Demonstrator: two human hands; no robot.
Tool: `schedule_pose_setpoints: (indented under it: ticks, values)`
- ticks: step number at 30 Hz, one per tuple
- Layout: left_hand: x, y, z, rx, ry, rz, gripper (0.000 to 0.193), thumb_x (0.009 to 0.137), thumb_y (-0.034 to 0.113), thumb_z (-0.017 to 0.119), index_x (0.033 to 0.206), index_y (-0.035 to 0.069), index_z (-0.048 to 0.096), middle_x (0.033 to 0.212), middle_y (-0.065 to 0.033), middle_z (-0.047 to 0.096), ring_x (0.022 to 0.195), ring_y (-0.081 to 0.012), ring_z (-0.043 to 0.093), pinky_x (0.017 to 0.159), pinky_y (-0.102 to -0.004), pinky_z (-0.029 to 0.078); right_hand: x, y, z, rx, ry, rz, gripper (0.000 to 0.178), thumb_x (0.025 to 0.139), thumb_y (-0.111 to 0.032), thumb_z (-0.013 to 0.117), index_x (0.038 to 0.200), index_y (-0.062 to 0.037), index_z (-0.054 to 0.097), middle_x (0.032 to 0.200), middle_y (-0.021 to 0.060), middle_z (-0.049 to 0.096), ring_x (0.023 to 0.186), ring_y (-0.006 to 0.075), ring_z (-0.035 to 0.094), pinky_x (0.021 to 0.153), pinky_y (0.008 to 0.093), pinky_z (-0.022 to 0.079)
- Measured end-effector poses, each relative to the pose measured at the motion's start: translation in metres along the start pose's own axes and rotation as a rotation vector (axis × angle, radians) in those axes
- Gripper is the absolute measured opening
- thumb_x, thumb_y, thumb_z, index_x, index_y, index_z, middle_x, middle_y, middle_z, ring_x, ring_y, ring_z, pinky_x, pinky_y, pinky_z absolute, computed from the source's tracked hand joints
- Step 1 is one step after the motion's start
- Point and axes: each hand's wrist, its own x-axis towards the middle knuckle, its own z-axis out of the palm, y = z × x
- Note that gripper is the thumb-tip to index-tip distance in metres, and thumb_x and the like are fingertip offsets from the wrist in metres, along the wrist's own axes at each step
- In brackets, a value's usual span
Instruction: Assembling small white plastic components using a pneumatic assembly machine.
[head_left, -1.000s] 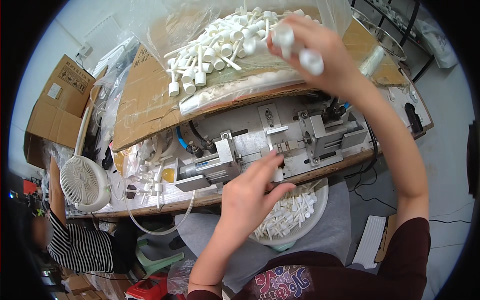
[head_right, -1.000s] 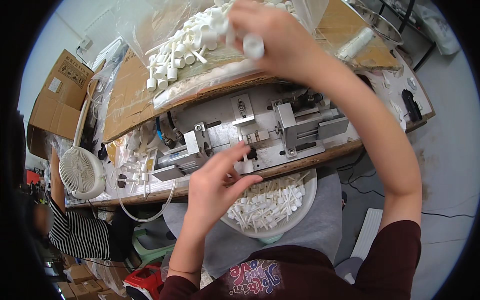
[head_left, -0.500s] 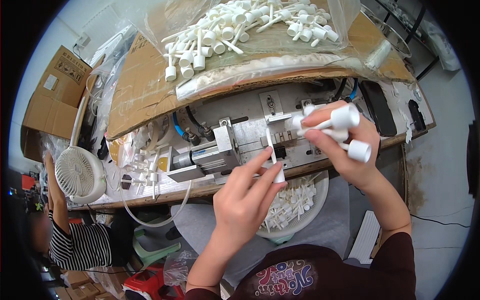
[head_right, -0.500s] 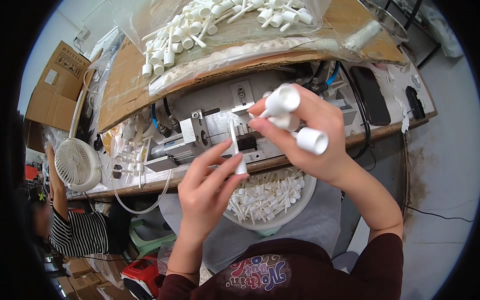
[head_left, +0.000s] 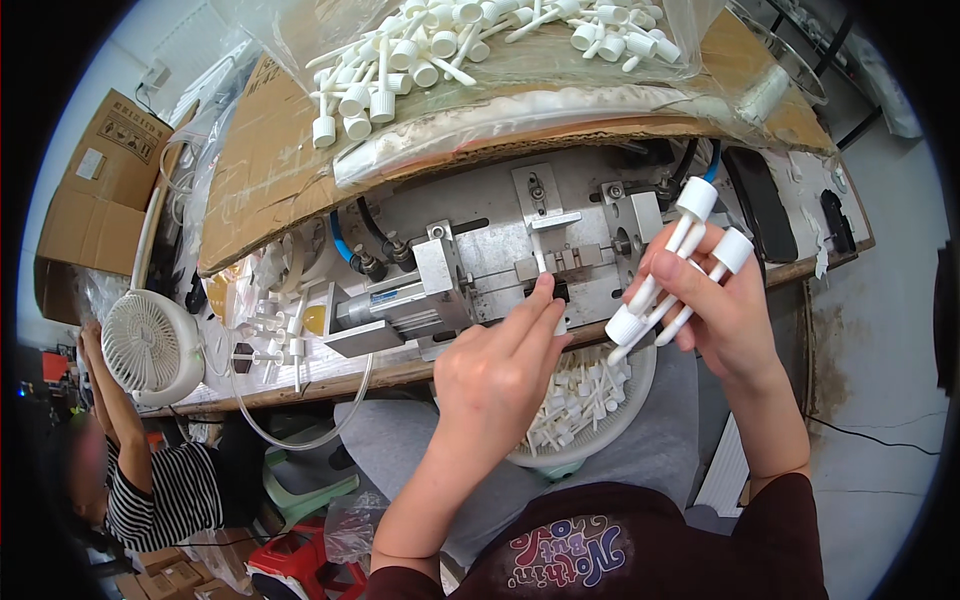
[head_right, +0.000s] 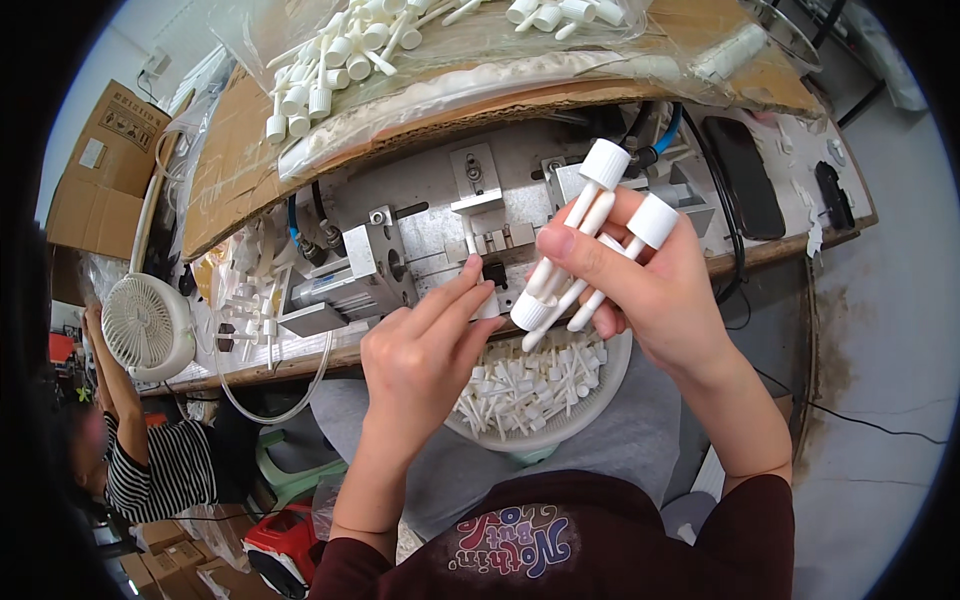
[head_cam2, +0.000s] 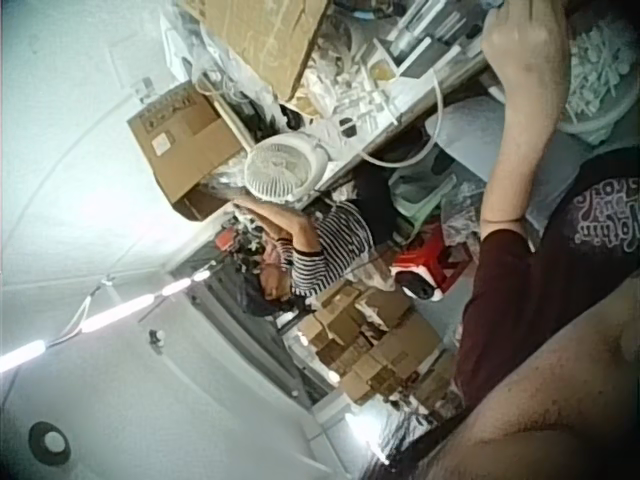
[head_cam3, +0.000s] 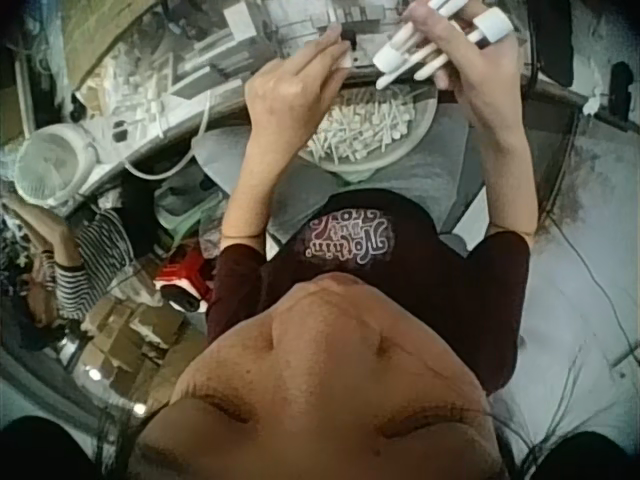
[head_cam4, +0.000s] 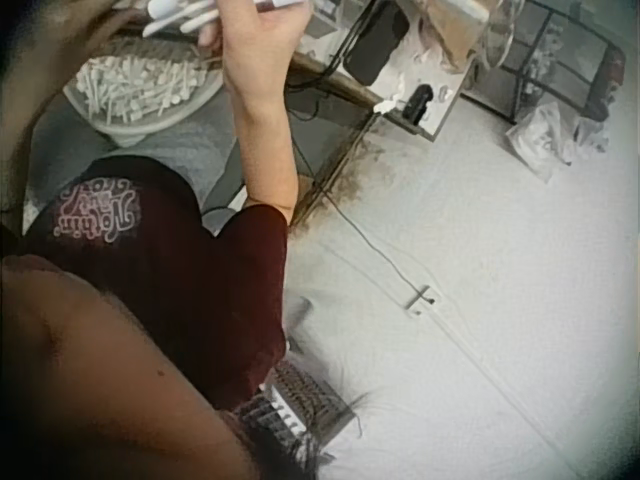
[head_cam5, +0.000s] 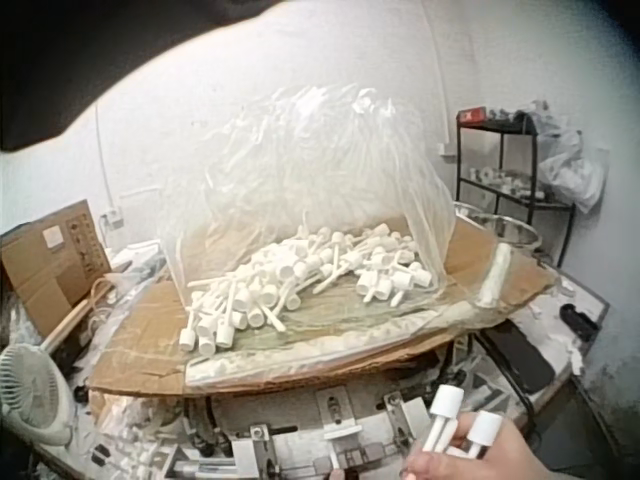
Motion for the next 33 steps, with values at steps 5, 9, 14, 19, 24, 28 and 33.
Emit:
schedule_pose_setpoints:
  ticks: [5,9,14,19,24,28,33]
  values:
    - [0.001,0.005,-0.017,-0.885,-0.048,-0.203,0.041,0.074,0.005,0.084,0.113,0.001,0.072,0.121,-0.0139,0.069,0.085,-0.0170,0.071,0.075,-0.0300,0.060,0.000,0.008,0.007,0.096,-0.105,0.127,0.020,0.092,-0.019,0.073,0.097,-0.0002,0.068,0.075,0.0038,0.068,0.046,0.0002,0.050,0.037,0.0148,0.035]
    - [-0.002,0.015,-0.016,-1.010,0.029,-0.235,0.045,0.074,-0.002,0.083,0.117,-0.001,0.070,0.110,-0.0141,0.070,0.089,-0.0166,0.071,0.077,-0.0284,0.062,-0.001,0.015,0.013,0.129,-0.150,0.172,0.021,0.093,-0.021,0.072,0.097,-0.0008,0.068,0.071,0.0008,0.065,0.045,-0.0004,0.047,0.037,0.0154,0.031]
    - [-0.010,0.020,-0.026,-0.877,0.011,-0.240,0.039,0.069,-0.009,0.083,0.106,-0.006,0.071,0.103,-0.0126,0.068,0.088,-0.0173,0.070,0.075,-0.0253,0.060,0.000,0.015,0.012,0.195,-0.113,0.169,0.020,0.093,-0.019,0.072,0.098,-0.0005,0.068,0.075,0.0040,0.068,0.046,0.0001,0.049,0.038,0.0152,0.033]
    - [-0.021,0.014,-0.035,-0.957,0.013,-0.265,0.033,0.069,-0.007,0.084,0.100,-0.003,0.075,0.104,-0.0122,0.068,0.085,-0.0153,0.069,0.072,-0.0234,0.060,0.007,0.015,-0.003,0.192,0.103,-0.096,0.018,0.095,-0.018,0.068,0.099,0.0004,0.067,0.079,0.0061,0.067,0.049,0.0011,0.051,0.040,0.0139,0.036]
    - [-0.018,0.007,-0.004,-0.373,0.146,-0.121,0.033,0.071,0.002,0.085,0.102,0.002,0.075,0.113,-0.0116,0.071,0.082,-0.0177,0.071,0.070,-0.0275,0.060,-0.005,0.014,0.004,-0.022,0.219,-0.321,0.013,0.087,-0.005,0.076,0.099,-0.0007,0.071,0.084,0.0034,0.069,0.059,0.0038,0.057,0.051,0.0169,0.044]
    - [-0.008,-0.001,0.008,0.033,0.103,0.049,0.027,0.076,0.009,0.078,0.102,0.002,0.074,0.116,-0.0093,0.072,0.069,-0.0161,0.067,0.059,-0.0281,0.050,-0.003,0.016,0.000,-0.787,0.235,-0.911,0.020,0.074,0.001,0.083,0.093,-0.0007,0.074,0.089,0.0101,0.070,0.077,0.0196,0.065,0.065,0.0291,0.052]
    - [0.004,0.003,0.003,0.114,0.048,0.067,0.028,0.074,0.011,0.080,0.101,0.006,0.075,0.114,-0.0035,0.073,0.058,-0.0164,0.060,0.055,-0.0278,0.048,-0.012,0.025,-0.005,-0.956,0.158,-1.088,0.035,0.065,-0.002,0.076,0.100,-0.0011,0.075,0.092,0.0085,0.066,0.069,0.0192,0.060,0.057,0.0279,0.048]
